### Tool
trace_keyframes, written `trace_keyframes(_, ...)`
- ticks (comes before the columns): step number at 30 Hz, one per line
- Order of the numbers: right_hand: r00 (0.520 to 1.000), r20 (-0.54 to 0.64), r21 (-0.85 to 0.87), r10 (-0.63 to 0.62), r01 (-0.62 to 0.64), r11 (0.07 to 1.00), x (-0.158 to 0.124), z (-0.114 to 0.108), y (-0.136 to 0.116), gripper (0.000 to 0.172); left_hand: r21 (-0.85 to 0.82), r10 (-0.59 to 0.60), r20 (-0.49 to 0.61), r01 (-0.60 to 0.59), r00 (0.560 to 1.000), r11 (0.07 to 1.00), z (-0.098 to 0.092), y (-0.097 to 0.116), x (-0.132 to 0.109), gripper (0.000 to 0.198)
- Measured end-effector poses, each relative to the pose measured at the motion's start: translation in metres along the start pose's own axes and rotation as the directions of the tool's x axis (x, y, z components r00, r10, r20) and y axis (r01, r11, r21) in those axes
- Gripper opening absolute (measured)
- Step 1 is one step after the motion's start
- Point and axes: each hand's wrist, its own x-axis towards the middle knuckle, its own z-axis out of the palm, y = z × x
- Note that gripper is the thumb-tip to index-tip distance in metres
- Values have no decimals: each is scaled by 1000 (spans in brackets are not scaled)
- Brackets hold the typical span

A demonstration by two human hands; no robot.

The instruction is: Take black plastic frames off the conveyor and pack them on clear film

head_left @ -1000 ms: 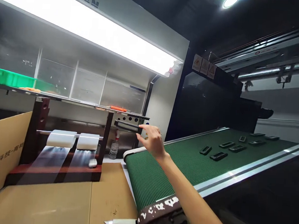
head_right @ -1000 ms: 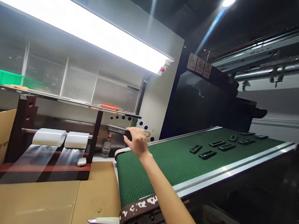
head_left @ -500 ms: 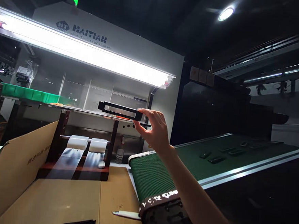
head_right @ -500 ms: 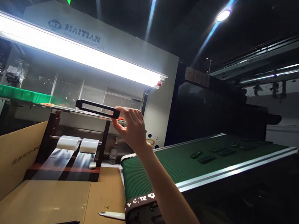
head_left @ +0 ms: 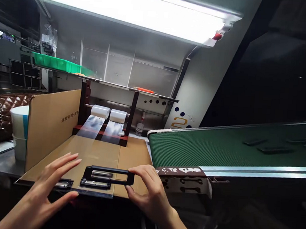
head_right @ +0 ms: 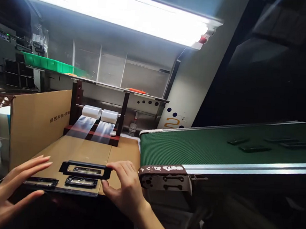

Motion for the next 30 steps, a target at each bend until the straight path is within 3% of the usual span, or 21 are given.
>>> trace_keyframes(4,1000,1,82,0,0,997,-21,-3,15,31,11,18,160,-20,987,1000,18,15,26,42)
trace_keyframes(10,991,31,209,132,-136,968,-46,-8,34,33,64,124,347,-155,930,986,36,9,28,34)
trace_keyframes(16,967,88,350,237,-253,902,-51,-17,39,28,16,139,346,-154,928,988,44,10,24,35)
trace_keyframes(22,965,118,454,235,-263,851,-40,-10,37,27,93,134,327,-173,935,981,34,15,20,30)
trace_keyframes(30,960,160,475,231,-280,834,-31,10,26,24,94,106,408,-157,907,983,26,-16,1,37)
